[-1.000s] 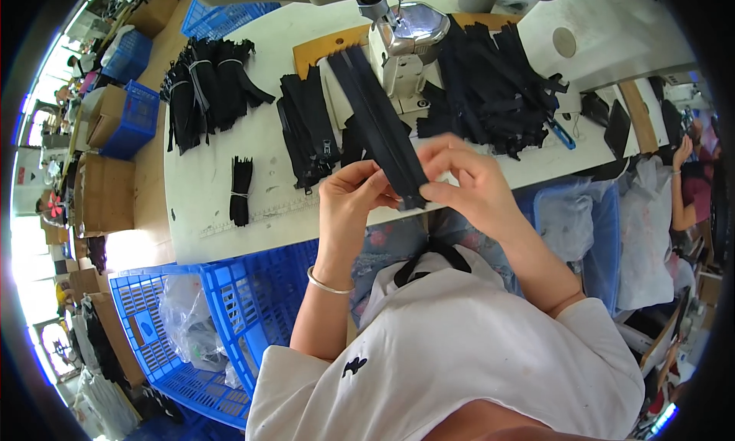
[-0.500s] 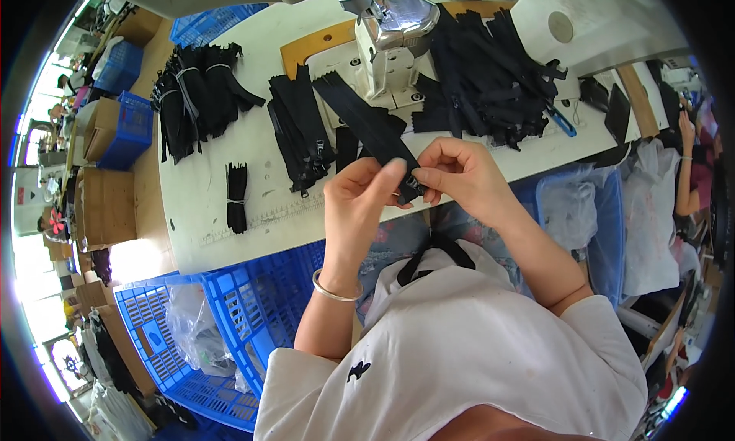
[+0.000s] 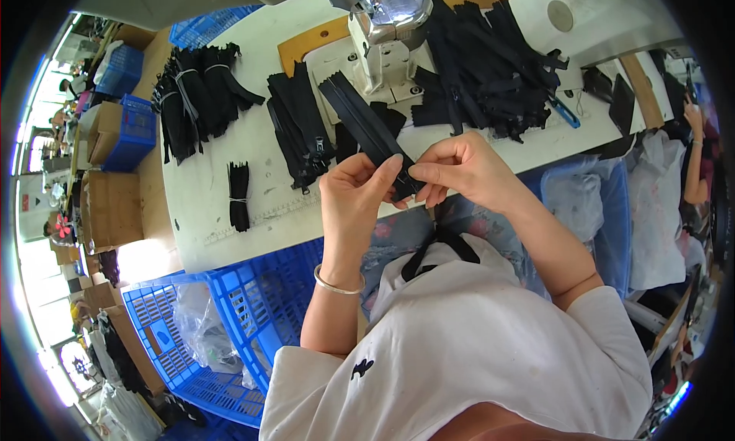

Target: Checking, zipping, and organizing black zippers for shoe manufacturing.

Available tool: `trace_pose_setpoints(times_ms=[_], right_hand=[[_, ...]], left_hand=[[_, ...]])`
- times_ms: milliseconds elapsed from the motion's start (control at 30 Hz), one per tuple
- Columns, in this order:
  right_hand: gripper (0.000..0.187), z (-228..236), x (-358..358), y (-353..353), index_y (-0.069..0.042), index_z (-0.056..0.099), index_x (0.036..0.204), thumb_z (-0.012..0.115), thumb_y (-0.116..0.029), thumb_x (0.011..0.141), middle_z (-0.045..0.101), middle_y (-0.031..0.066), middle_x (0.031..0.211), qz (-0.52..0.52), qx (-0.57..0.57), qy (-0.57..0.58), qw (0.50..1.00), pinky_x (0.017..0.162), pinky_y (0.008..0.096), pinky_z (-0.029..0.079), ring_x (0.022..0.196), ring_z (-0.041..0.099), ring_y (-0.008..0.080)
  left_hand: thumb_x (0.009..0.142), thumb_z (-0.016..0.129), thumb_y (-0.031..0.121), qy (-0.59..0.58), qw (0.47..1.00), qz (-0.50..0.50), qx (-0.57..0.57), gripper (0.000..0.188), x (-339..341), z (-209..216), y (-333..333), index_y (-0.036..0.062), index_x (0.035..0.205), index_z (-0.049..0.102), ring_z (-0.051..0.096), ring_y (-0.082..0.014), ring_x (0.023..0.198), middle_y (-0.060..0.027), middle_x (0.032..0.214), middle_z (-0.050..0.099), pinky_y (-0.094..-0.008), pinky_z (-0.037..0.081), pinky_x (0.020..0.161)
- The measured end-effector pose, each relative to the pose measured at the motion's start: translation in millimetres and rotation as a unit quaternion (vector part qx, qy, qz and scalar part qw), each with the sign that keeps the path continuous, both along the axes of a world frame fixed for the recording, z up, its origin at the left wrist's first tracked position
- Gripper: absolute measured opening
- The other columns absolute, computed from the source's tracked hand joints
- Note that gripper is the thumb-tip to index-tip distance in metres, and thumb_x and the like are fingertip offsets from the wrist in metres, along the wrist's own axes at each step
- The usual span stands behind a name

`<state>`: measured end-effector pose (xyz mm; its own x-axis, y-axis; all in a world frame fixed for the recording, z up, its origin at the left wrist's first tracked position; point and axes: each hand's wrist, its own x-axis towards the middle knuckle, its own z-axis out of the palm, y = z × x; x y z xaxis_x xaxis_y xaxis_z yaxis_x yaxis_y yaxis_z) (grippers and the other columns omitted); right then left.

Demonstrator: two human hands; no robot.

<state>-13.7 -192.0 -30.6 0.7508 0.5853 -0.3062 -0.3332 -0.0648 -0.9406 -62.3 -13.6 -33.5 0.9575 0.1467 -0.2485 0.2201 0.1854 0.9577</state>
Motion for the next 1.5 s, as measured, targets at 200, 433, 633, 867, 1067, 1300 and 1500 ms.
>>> trace_pose_setpoints(times_ms=[200,433,633,867,1067,1300,1500], right_hand=[[0.021,5,4,3,0.004,0.068,0.085,0.066,-0.016,0.088,0.067,0.0071,0.07,0.011,0.002,-0.024,1.0,0.056,0.021,0.052,0.062,0.065,0.011],[0.017,22,-7,5,0.004,0.067,0.079,0.067,-0.012,0.086,0.066,0.007,0.067,-0.061,-0.032,-0.106,0.992,0.052,0.0216,0.048,0.059,0.064,0.0092],[0.016,30,-9,4,0.002,0.067,0.08,0.068,-0.013,0.086,0.066,0.0057,0.065,-0.122,-0.029,-0.21,0.97,0.052,0.0216,0.047,0.058,0.064,0.0092],[0.013,34,-5,12,0.005,0.065,0.081,0.065,-0.006,0.087,0.065,0.0065,0.068,-0.151,0.017,-0.203,0.967,0.054,0.0214,0.048,0.059,0.062,0.0091],[0.013,39,10,20,0.003,0.065,0.082,0.065,-0.008,0.088,0.065,0.007,0.067,-0.183,0.077,-0.166,0.966,0.053,0.0207,0.048,0.057,0.061,0.0086],[0.013,41,15,25,0.003,0.066,0.084,0.065,-0.009,0.088,0.065,0.0065,0.067,-0.19,0.084,-0.165,0.964,0.052,0.0199,0.048,0.057,0.062,0.0083],[0.015,42,14,25,0.004,0.066,0.089,0.066,-0.012,0.089,0.066,0.006,0.07,-0.18,0.077,-0.159,0.968,0.056,0.0208,0.051,0.062,0.063,0.0081]], left_hand=[[0.086,0.07,0.013,0.002,1.0,0.003,0.003,0.023,3,-2,1,-0.0034,0.073,0.061,0.054,-0.0068,0.052,-0.0027,0.063,0.059,-0.0226,0.049,0.047],[0.089,0.068,0.018,-0.077,0.996,0.041,0.03,0.025,28,14,3,0.0013,0.072,0.06,0.053,-0.0062,0.05,-0.0009,0.063,0.059,-0.0199,0.041,0.044],[0.09,0.065,0.016,-0.102,0.992,-0.008,-0.076,0.021,47,32,1,-0.0024,0.08,0.065,0.058,-0.0073,0.052,-0.0056,0.07,0.065,-0.0199,0.045,0.045],[0.089,0.065,0.012,-0.116,0.982,0.011,-0.15,0.015,65,43,-9,-0.0004,0.08,0.066,0.057,-0.0047,0.054,-0.0034,0.07,0.065,-0.0176,0.042,0.046],[0.088,0.066,0.011,-0.123,0.981,0.01,-0.15,0.015,90,45,-4,0.0033,0.076,0.065,0.048,-0.0003,0.05,0.0018,0.067,0.062,-0.0156,0.031,0.044],[0.087,0.068,0.015,-0.114,0.986,0.013,-0.12,0.018,95,53,-2,0.0056,0.072,0.063,0.043,0.0008,0.049,0.0047,0.063,0.058,-0.0161,0.028,0.043],[0.087,0.068,0.016,-0.109,0.987,0.022,-0.115,0.021,94,54,-3,0.007,0.069,0.061,0.04,0.0011,0.048,0.0072,0.061,0.053,-0.0166,0.026,0.043]])
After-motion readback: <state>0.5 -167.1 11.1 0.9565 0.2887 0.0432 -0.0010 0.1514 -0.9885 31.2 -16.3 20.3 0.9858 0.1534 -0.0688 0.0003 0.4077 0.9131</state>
